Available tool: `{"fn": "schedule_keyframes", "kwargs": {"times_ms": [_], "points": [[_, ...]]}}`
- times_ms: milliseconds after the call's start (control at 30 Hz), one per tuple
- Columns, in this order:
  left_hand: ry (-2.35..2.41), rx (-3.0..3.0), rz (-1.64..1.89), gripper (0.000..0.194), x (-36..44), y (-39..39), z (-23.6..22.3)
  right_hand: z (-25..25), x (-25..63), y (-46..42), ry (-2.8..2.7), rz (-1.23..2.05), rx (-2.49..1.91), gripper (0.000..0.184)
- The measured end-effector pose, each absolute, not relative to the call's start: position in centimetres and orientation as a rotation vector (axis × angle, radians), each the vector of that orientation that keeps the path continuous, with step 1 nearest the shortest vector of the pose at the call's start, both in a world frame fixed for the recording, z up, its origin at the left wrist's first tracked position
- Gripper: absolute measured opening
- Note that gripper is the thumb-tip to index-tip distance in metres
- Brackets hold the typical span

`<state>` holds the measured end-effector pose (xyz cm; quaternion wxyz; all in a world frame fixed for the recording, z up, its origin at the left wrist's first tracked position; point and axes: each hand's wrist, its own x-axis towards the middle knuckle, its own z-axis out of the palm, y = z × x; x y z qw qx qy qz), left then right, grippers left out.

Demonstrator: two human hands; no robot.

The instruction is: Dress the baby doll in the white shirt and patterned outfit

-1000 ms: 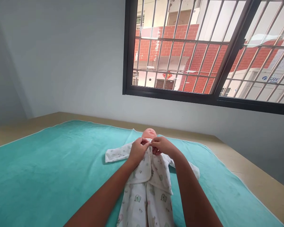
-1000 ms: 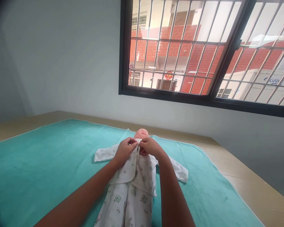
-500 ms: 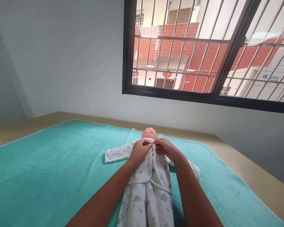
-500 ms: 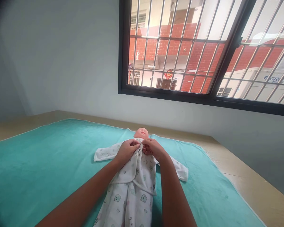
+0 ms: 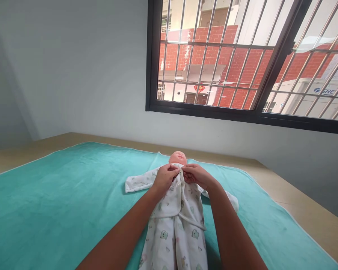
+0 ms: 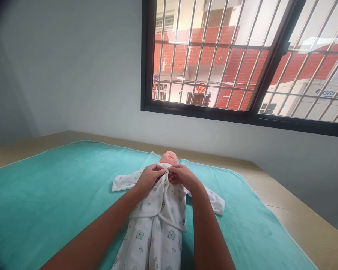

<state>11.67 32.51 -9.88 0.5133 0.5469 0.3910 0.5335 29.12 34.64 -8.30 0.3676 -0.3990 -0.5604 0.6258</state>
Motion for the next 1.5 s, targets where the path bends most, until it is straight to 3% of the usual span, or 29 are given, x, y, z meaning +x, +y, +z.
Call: {"fn": "schedule_keyframes", "kwargs": {"times_ms": [533,733,933,1233,1500], "points": [[1.077,1.519,1.292,0.017,11.57,32.77,-10.30,-7.86,29.13,33.97,-1.510,1.579,-1.057,0.023],[1.015,1.492,1.261,0.030,11.53,32.63,-10.15,-7.53,28.92,33.80,-1.589,1.531,-1.039,0.023],[0.952,1.365,1.287,0.011,11.67,32.58,-10.05,-7.78,28.80,34.06,-1.546,1.541,-1.054,0.023],[0.814,1.247,1.271,0.021,11.67,32.76,-10.09,-7.87,28.90,34.17,-1.472,1.578,-1.075,0.020],[0.853,1.304,1.271,0.015,11.60,32.86,-10.44,-8.09,29.00,34.29,-1.480,1.574,-1.054,0.021]]}}
